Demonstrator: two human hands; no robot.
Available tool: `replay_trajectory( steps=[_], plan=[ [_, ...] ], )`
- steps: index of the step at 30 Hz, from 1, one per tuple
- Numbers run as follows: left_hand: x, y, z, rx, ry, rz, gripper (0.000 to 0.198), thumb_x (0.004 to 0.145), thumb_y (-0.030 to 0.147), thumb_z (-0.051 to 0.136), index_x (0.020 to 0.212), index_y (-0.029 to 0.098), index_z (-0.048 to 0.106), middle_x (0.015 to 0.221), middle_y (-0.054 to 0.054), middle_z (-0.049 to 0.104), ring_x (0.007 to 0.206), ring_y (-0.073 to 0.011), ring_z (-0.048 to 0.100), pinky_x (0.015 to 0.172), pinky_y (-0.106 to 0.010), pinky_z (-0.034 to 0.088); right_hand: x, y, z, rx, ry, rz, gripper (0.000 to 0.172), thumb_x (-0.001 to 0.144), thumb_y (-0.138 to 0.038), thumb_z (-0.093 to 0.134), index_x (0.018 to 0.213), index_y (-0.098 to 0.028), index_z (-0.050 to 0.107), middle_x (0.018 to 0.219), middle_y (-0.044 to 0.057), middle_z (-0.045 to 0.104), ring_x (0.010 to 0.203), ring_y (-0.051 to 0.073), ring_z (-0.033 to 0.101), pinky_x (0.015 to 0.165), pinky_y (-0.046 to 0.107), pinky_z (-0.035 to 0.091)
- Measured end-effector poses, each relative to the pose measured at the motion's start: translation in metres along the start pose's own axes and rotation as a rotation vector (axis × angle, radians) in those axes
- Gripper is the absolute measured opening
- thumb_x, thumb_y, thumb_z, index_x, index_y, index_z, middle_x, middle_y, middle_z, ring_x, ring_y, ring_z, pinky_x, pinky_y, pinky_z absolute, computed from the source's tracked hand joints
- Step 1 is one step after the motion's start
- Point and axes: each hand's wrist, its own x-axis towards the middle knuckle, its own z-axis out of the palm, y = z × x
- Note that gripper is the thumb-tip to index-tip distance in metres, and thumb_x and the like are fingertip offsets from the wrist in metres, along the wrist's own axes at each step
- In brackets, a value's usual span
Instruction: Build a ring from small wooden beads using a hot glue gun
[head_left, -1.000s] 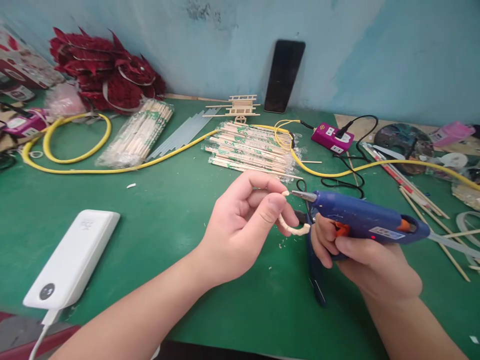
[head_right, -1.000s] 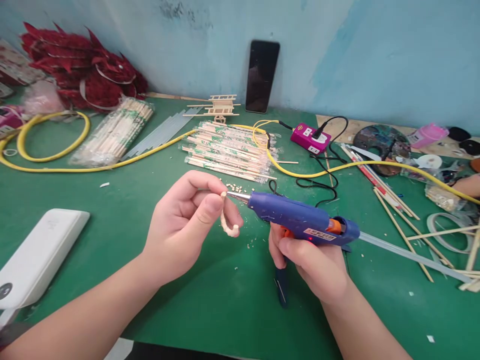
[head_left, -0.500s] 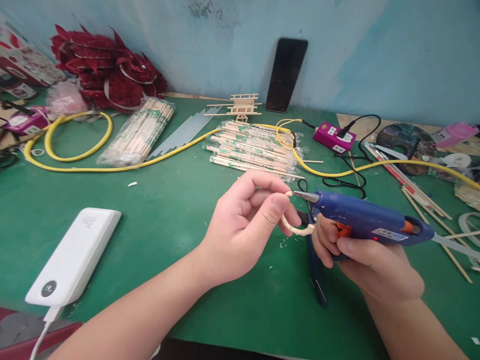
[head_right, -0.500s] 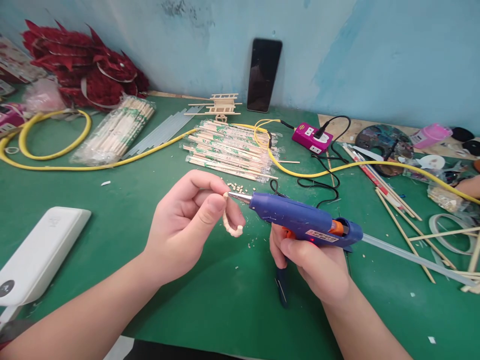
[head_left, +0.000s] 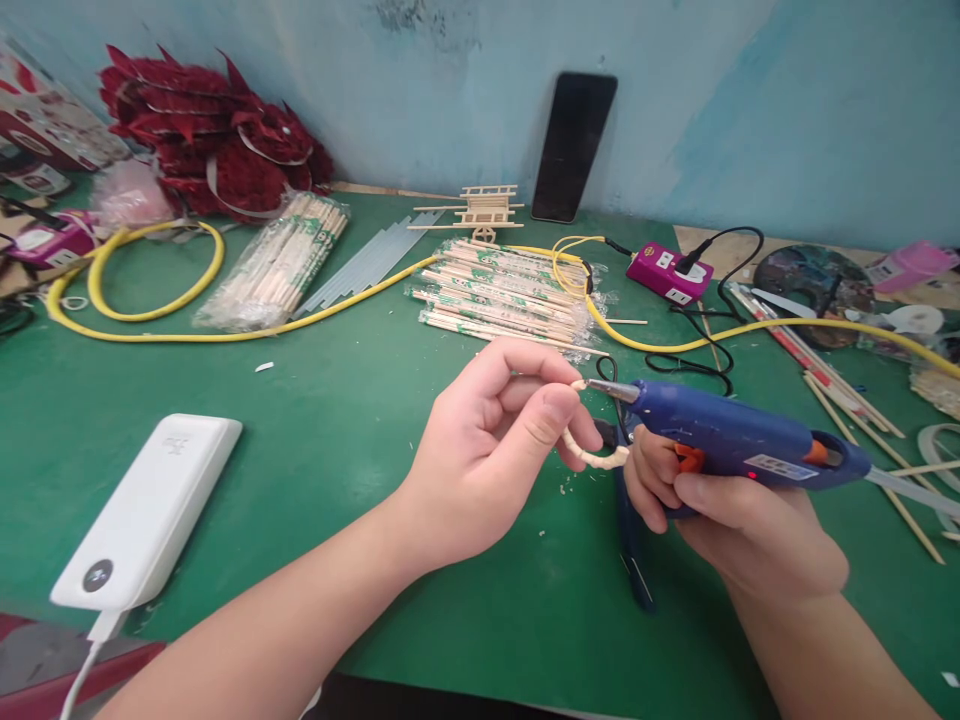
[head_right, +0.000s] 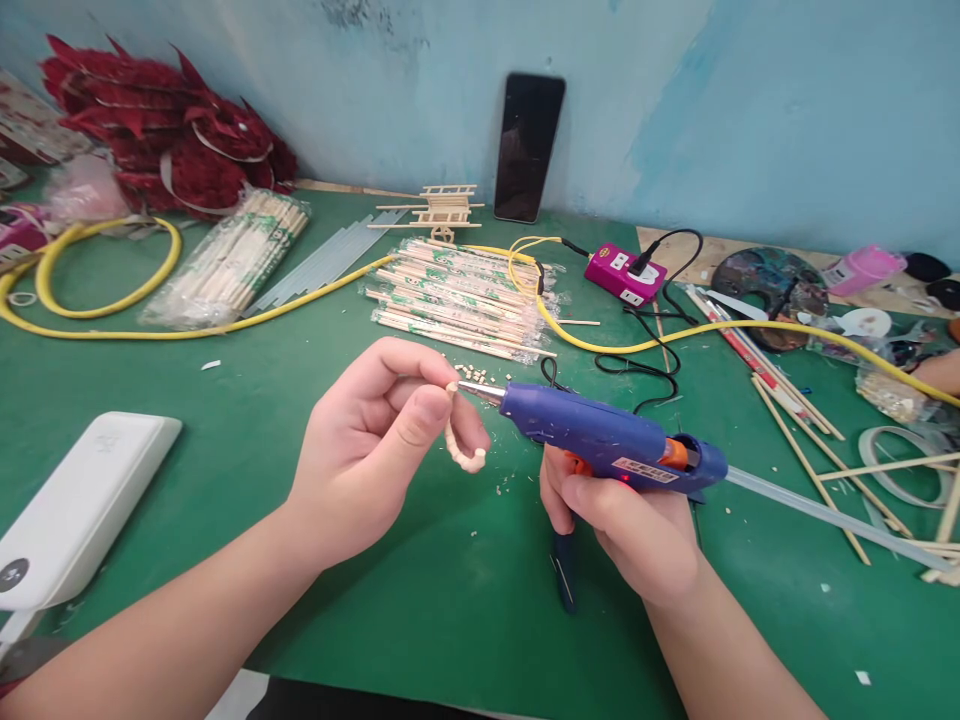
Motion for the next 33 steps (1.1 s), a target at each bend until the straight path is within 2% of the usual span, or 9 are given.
replay_trajectory(
  steps=[10,20,33],
  plan=[
    [0.0006,-0.0001,-0.0007,0.029,0.025,-0.018,0.019,0.110,0.036,0.075,0.111,0.021,0.064,0.081,-0.002,0.081,0.070,-0.0163,0.078,0.069,-0.030,0.067,-0.0006,-0.0005,0.0013,-0.019,0.003,-0.013,0.024,0.101,-0.039,0.075,0.085,-0.022,0.068,0.072,-0.002,0.053,0.057,0.016,0.060,0.057,0.036,0.039],
    [-0.0018,-0.0007,-0.0029,0.001,0.011,-0.023,0.013,0.112,0.031,0.073,0.112,0.021,0.064,0.082,0.000,0.081,0.068,-0.0121,0.074,0.069,-0.026,0.065,0.0004,0.0011,0.0017,-0.019,0.007,-0.028,0.020,0.102,-0.036,0.074,0.087,-0.022,0.070,0.074,-0.002,0.053,0.058,0.016,0.058,0.056,0.037,0.040],
    [-0.0026,-0.0005,-0.0027,0.012,0.028,-0.046,0.016,0.111,0.034,0.073,0.111,0.021,0.065,0.081,-0.001,0.079,0.067,-0.0131,0.073,0.068,-0.027,0.065,-0.0008,-0.0025,0.0047,-0.014,0.033,-0.017,0.020,0.097,-0.035,0.078,0.084,-0.022,0.070,0.069,-0.002,0.053,0.055,0.017,0.058,0.056,0.036,0.040]
  ],
)
